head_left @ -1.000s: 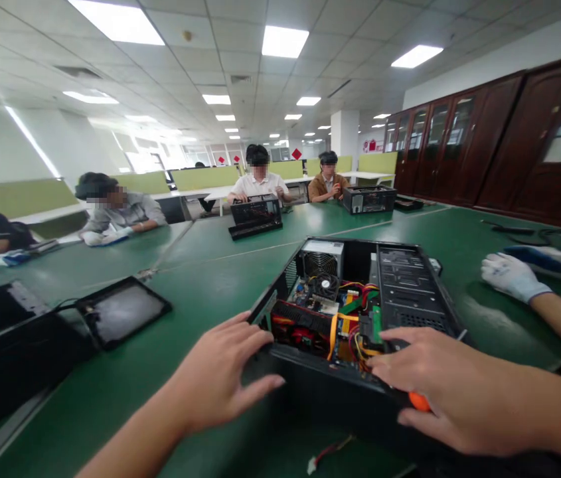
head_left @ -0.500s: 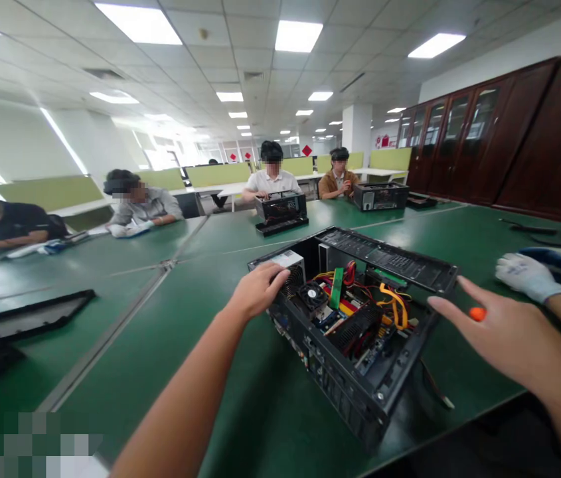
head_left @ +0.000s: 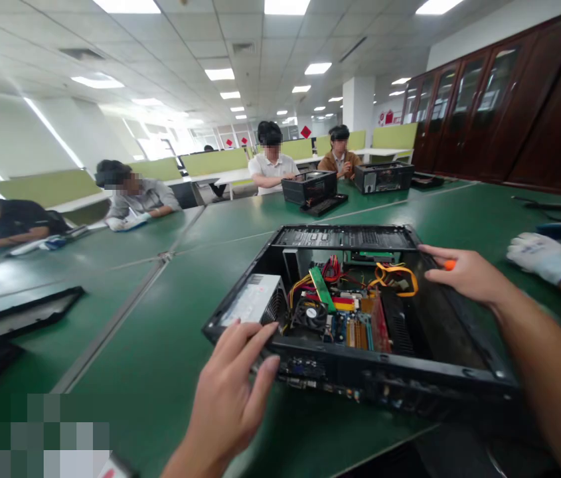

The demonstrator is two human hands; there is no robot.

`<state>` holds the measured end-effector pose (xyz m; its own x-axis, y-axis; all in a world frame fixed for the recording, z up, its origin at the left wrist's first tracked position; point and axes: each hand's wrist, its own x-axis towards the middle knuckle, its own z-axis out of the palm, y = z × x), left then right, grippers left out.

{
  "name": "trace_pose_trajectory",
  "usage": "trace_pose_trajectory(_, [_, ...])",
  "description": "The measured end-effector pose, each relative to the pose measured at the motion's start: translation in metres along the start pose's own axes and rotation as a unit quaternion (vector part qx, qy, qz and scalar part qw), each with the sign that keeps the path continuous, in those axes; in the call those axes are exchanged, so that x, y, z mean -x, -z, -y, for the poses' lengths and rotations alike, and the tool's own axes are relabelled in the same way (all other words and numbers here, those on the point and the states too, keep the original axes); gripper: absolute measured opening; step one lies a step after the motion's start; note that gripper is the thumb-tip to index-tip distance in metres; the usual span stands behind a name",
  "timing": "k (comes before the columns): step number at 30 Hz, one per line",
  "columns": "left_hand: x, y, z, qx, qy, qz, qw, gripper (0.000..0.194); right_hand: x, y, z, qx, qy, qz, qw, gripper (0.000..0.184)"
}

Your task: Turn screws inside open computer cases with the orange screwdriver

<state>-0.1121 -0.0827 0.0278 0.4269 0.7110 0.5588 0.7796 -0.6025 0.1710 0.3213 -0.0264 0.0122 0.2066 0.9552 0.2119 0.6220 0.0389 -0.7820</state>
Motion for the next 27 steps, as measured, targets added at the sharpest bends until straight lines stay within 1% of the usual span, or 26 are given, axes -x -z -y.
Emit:
trace_pose_trajectory(1, [0.001, 0.011, -0.008, -0.012, -0.005, 0.027, 1.0, 0.04, -0.012, 0.0, -0.003, -0.042, -0.003, 0.027, 0.999, 0.073])
trace_pose_trajectory(2, [-0.004, 0.021, -0.015, -0.022, -0.006, 0.062, 0.998, 0.041, -0.023, 0.0, -0.005, -0.077, -0.011, 0.053, 0.996, 0.077])
trace_pose_trajectory(3, [-0.015, 0.029, -0.022, -0.029, -0.005, 0.106, 0.994, 0.04, -0.034, -0.001, -0.006, -0.106, -0.019, 0.077, 0.991, 0.081])
trace_pose_trajectory(4, [-0.032, 0.034, -0.027, -0.036, -0.004, 0.156, 0.987, 0.037, -0.043, -0.001, -0.006, -0.13, -0.024, 0.095, 0.987, 0.084])
trace_pose_trajectory(5, [-0.054, 0.034, -0.031, -0.041, -0.011, 0.21, 0.977, 0.034, -0.051, -0.002, -0.005, -0.144, -0.027, 0.11, 0.983, 0.086])
trace_pose_trajectory(6, [-0.078, 0.029, -0.034, -0.047, -0.025, 0.262, 0.964, 0.034, -0.057, -0.002, -0.004, -0.153, -0.027, 0.123, 0.98, 0.088])
trace_pose_trajectory(7, [-0.102, 0.018, -0.036, -0.055, -0.045, 0.297, 0.952, 0.037, -0.063, -0.002, -0.003, -0.157, -0.026, 0.135, 0.978, 0.089])
trace_pose_trajectory(8, [-0.125, 0.004, -0.037, -0.06, -0.065, 0.336, 0.938, 0.045, -0.067, -0.002, -0.002, -0.159, -0.023, 0.147, 0.976, 0.09])
trace_pose_trajectory(9, [-0.144, -0.012, -0.037, -0.08, -0.074, 0.371, 0.922, 0.059, -0.071, -0.002, -0.001, -0.157, -0.019, 0.156, 0.975, 0.092])
trace_pose_trajectory(10, [-0.16, -0.03, -0.037, -0.111, -0.081, 0.411, 0.901, 0.071, -0.074, -0.003, -0.002, -0.151, -0.015, 0.162, 0.975, 0.093])
trace_pose_trajectory(11, [-0.171, -0.047, -0.037, -0.143, -0.087, 0.451, 0.876, 0.077, -0.075, -0.003, -0.003, -0.144, -0.009, 0.165, 0.976, 0.093])
trace_pose_trajectory(12, [-0.178, -0.062, -0.036, -0.176, -0.092, 0.483, 0.853, 0.075, -0.077, -0.003, -0.005, -0.134, -0.001, 0.165, 0.977, 0.092])
trace_pose_trajectory(13, [-0.182, -0.073, -0.034, -0.201, -0.098, 0.504, 0.834, 0.068, -0.077, -0.003, -0.007, -0.12, 0.009, 0.16, 0.98, 0.091])
trace_pose_trajectory(14, [-0.183, -0.081, -0.033, -0.215, -0.106, 0.514, 0.824, 0.059, -0.077, -0.001, -0.01, -0.1, 0.02, 0.149, 0.984, 0.09])
trace_pose_trajectory(15, [-0.183, -0.085, -0.031, -0.218, -0.113, 0.513, 0.823, 0.051, -0.077, 0.003, -0.012, -0.076, 0.029, 0.132, 0.988, 0.09])
trace_pose_trajectory(17, [-0.182, -0.087, -0.027, -0.197, -0.117, 0.494, 0.839, 0.046, -0.078, 0.016, -0.014, -0.05, 0.037, 0.083, 0.995, 0.089])
trace_pose_trajectory(18, [-0.181, -0.087, -0.024, -0.178, -0.11, 0.484, 0.85, 0.046, -0.079, 0.025, -0.014, -0.059, 0.036, 0.056, 0.996, 0.086])
trace_pose_trajectory(20, [-0.179, -0.088, -0.018, -0.141, -0.086, 0.47, 0.867, 0.047, -0.082, 0.044, -0.008, -0.118, 0.036, 0.027, 0.992, 0.067])
trace_pose_trajectory(21, [-0.178, -0.091, -0.016, -0.127, -0.074, 0.467, 0.872, 0.048, -0.084, 0.052, -0.002, -0.148, 0.043, 0.028, 0.988, 0.057])
trace_pose_trajectory(23, [-0.176, -0.096, -0.012, -0.113, -0.064, 0.47, 0.873, 0.05, -0.086, 0.061, 0.015, -0.166, 0.061, 0.058, 0.982, 0.045])
trace_pose_trajectory(25, [-0.173, -0.099, -0.012, -0.119, -0.071, 0.473, 0.87, 0.051, -0.082, 0.059, 0.041, -0.147, 0.078, 0.097, 0.981, 0.04])
trace_pose_trajectory(27, [-0.171, -0.099, -0.014, -0.134, -0.082, 0.472, 0.868, 0.05, -0.073, 0.049, 0.074, -0.117, 0.104, 0.129, 0.979, 0.037])
